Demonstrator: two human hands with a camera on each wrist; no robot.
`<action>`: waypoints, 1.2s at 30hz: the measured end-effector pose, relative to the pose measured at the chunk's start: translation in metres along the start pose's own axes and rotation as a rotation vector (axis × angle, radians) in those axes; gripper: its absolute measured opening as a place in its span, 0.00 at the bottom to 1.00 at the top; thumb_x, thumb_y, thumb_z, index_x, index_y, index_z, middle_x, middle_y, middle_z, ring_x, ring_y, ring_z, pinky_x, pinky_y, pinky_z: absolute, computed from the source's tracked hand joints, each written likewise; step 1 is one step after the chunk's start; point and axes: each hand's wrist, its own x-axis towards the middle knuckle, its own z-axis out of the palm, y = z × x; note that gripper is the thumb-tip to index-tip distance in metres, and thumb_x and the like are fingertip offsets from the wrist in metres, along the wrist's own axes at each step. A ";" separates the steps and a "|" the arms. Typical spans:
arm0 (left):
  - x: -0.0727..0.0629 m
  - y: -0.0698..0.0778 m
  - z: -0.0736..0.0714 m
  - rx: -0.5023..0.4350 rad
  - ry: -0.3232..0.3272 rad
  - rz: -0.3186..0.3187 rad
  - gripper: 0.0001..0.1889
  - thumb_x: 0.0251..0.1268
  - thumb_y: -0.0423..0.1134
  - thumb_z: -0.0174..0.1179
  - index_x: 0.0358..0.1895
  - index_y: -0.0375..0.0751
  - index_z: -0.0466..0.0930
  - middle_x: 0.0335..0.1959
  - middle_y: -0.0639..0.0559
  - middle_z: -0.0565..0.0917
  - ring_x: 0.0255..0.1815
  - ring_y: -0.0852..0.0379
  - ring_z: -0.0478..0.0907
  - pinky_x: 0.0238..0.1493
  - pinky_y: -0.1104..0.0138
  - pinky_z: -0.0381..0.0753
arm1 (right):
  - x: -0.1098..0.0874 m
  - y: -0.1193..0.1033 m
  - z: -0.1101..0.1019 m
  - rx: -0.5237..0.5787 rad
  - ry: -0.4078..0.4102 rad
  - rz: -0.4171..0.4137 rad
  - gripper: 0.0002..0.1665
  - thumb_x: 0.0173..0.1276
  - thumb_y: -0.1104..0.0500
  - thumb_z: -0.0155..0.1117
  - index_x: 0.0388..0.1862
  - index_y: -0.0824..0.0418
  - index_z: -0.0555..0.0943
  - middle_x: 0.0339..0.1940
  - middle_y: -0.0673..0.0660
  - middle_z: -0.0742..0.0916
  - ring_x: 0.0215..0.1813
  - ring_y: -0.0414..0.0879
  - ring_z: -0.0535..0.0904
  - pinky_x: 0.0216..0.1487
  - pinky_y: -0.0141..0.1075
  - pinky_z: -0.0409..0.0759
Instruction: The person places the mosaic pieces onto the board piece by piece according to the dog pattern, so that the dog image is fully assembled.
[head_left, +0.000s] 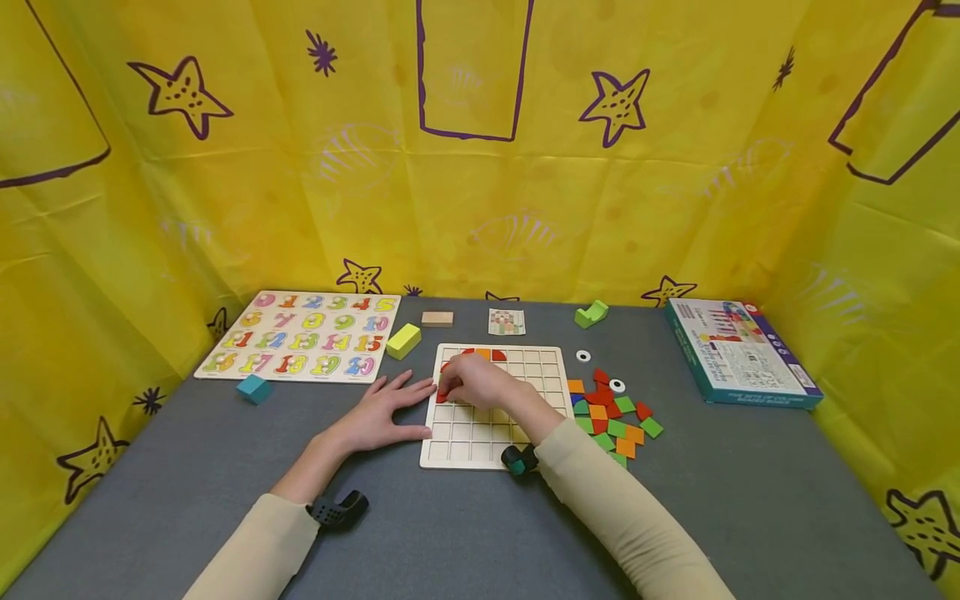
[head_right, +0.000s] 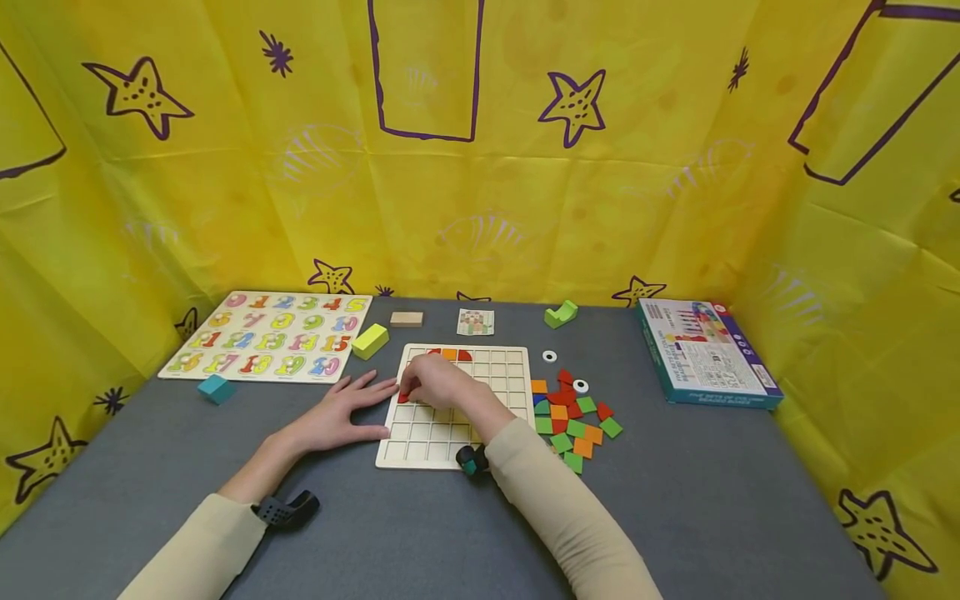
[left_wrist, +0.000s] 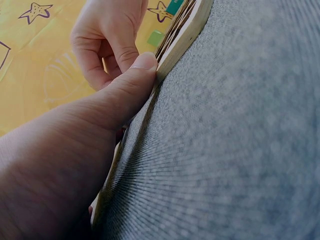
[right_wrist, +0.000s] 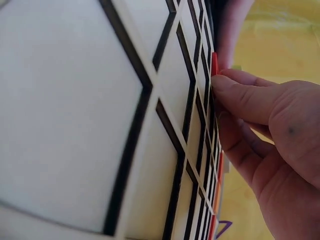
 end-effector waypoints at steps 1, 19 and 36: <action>0.000 0.000 0.000 0.001 -0.002 -0.002 0.43 0.63 0.64 0.65 0.76 0.47 0.67 0.76 0.52 0.66 0.80 0.38 0.48 0.73 0.35 0.37 | 0.000 0.001 0.000 0.005 -0.001 0.001 0.04 0.67 0.66 0.71 0.38 0.58 0.88 0.36 0.49 0.84 0.41 0.40 0.79 0.47 0.32 0.78; 0.001 0.001 0.000 0.007 -0.018 -0.025 0.42 0.63 0.64 0.65 0.77 0.47 0.66 0.77 0.52 0.65 0.80 0.37 0.46 0.73 0.36 0.36 | -0.044 0.030 -0.038 0.156 0.084 0.098 0.11 0.69 0.65 0.69 0.50 0.62 0.86 0.46 0.54 0.86 0.45 0.45 0.81 0.49 0.38 0.81; 0.000 0.001 0.001 0.006 -0.012 -0.022 0.43 0.63 0.64 0.65 0.77 0.48 0.66 0.77 0.51 0.66 0.80 0.37 0.46 0.73 0.37 0.36 | -0.118 0.097 -0.083 0.191 0.189 0.351 0.18 0.72 0.63 0.67 0.59 0.64 0.82 0.52 0.60 0.85 0.50 0.53 0.80 0.52 0.48 0.81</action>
